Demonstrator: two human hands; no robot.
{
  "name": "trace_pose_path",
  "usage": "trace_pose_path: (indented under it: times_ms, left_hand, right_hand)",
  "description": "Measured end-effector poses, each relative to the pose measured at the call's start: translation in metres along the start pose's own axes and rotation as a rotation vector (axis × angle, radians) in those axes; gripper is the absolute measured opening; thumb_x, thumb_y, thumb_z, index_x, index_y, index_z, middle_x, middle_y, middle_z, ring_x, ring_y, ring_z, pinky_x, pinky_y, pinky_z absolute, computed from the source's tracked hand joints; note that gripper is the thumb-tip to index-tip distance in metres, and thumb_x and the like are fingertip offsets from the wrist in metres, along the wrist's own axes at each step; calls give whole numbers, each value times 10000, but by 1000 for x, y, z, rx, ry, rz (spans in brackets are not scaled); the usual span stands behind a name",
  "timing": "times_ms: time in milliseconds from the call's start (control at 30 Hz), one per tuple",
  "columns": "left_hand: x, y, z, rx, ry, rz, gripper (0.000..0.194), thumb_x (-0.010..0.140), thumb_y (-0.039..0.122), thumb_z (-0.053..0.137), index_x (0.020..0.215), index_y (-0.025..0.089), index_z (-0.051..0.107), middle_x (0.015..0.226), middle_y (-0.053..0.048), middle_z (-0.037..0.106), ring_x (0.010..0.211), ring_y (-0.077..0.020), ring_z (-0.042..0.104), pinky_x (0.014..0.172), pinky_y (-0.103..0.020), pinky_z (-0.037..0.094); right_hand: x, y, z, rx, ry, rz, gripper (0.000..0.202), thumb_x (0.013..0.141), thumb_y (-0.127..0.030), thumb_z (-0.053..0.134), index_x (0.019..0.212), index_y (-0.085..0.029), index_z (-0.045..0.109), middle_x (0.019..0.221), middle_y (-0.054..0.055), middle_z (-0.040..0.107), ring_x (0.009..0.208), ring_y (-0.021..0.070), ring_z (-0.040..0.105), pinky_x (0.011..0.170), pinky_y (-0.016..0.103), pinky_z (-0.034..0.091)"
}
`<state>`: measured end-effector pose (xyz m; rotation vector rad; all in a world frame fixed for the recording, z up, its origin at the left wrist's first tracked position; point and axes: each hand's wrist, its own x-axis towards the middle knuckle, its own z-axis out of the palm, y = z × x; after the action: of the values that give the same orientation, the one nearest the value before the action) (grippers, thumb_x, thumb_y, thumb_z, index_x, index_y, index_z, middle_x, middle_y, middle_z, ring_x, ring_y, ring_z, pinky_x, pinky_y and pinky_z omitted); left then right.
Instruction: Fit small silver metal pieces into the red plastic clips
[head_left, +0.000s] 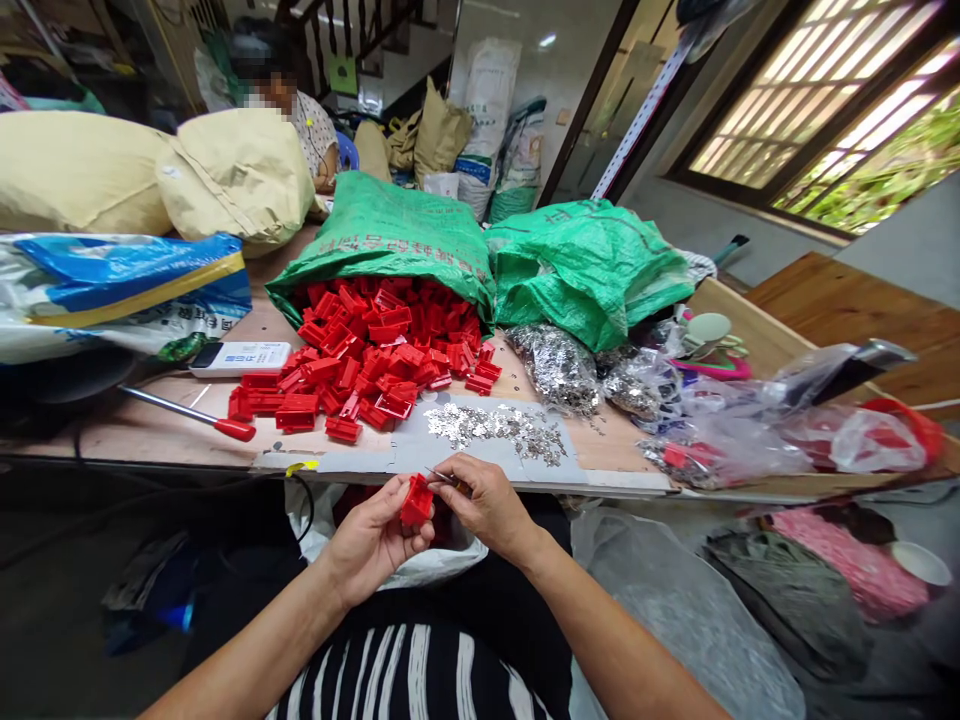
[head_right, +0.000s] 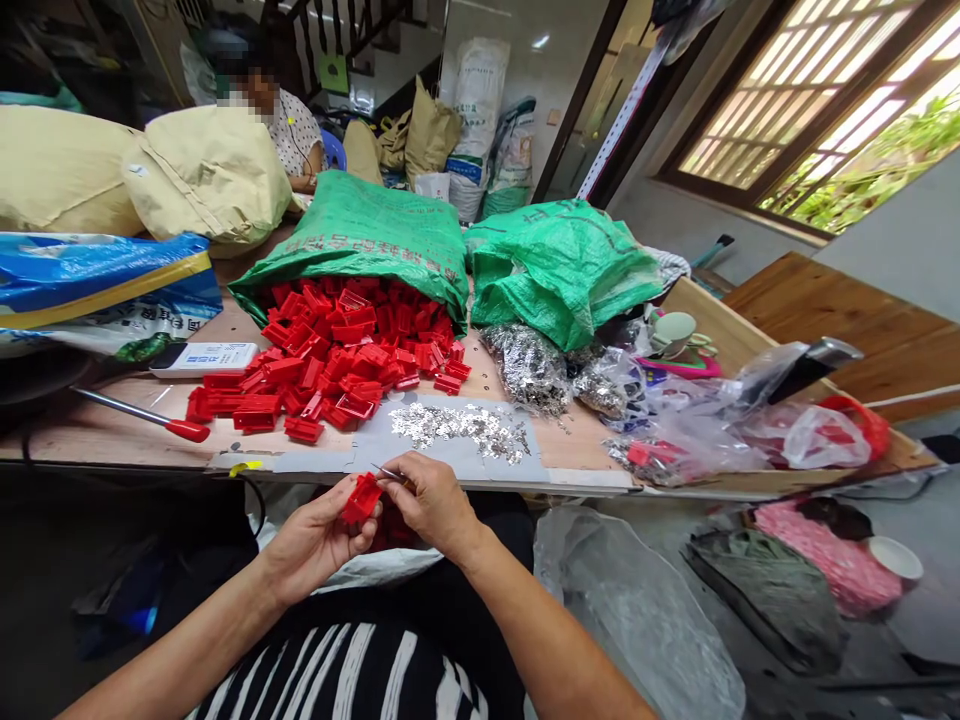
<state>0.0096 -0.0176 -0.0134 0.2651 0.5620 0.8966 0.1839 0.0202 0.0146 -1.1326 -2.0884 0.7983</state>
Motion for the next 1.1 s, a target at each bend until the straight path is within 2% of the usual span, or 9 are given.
trace_pose_path:
  times_ms: [233, 467, 633, 800, 900, 1000, 1100]
  left_hand:
    - [3, -4, -3, -3, 10, -5, 117, 905, 241, 523, 977, 166, 577, 834, -49, 645, 686, -116, 642, 611, -215, 510]
    - [1, -6, -1, -20, 31, -16, 115, 897, 220, 526, 981, 160, 578, 813, -58, 642, 670, -118, 636, 586, -212, 503]
    - [2, -5, 1, -31, 20, -20, 108, 889, 229, 541, 957, 159, 587, 800, -52, 634, 648, -109, 622, 556, -195, 490]
    - [2, -5, 4, -15, 18, -43, 98, 882, 236, 549, 925, 159, 591, 792, -45, 621, 615, -101, 610, 516, -181, 474]
    - [2, -6, 3, -14, 18, -48, 105, 877, 247, 560, 938, 165, 587, 798, -40, 618, 609, -98, 607, 514, -181, 475]
    - [1, -5, 2, -20, 27, -36, 125, 868, 258, 580, 970, 187, 571, 806, -32, 618, 615, -96, 607, 521, -182, 478]
    - [1, -5, 3, -9, 35, -34, 149, 859, 266, 597, 990, 211, 552, 807, -21, 615, 612, -95, 610, 517, -180, 472]
  right_hand:
    - [-2, 4, -2, -30, -95, -107, 108, 854, -132, 568, 887, -189, 654, 841, 48, 653, 790, 157, 602, 719, 259, 472]
    - [-7, 8, 0, -56, 1, -173, 108, 861, -125, 559, 895, -191, 638, 833, 52, 650, 788, 161, 602, 717, 269, 479]
    - [-9, 9, -1, -94, -40, -200, 137, 864, -112, 539, 928, -191, 631, 863, 59, 644, 807, 160, 598, 729, 268, 476]
    - [-10, 1, -6, -60, -131, -135, 144, 896, -168, 509, 920, -186, 650, 865, 64, 629, 813, 166, 585, 742, 280, 462]
    - [-10, -2, -12, 95, -187, -42, 154, 904, -219, 516, 920, -184, 665, 877, 60, 625, 822, 162, 582, 753, 276, 454]
    - [-10, 0, -18, 268, -137, 113, 154, 903, -266, 524, 940, -182, 647, 872, 40, 628, 809, 152, 573, 748, 264, 440]
    - [-11, 3, -19, 323, -100, 239, 123, 872, -294, 567, 872, -177, 603, 768, -3, 587, 714, 128, 519, 673, 240, 408]
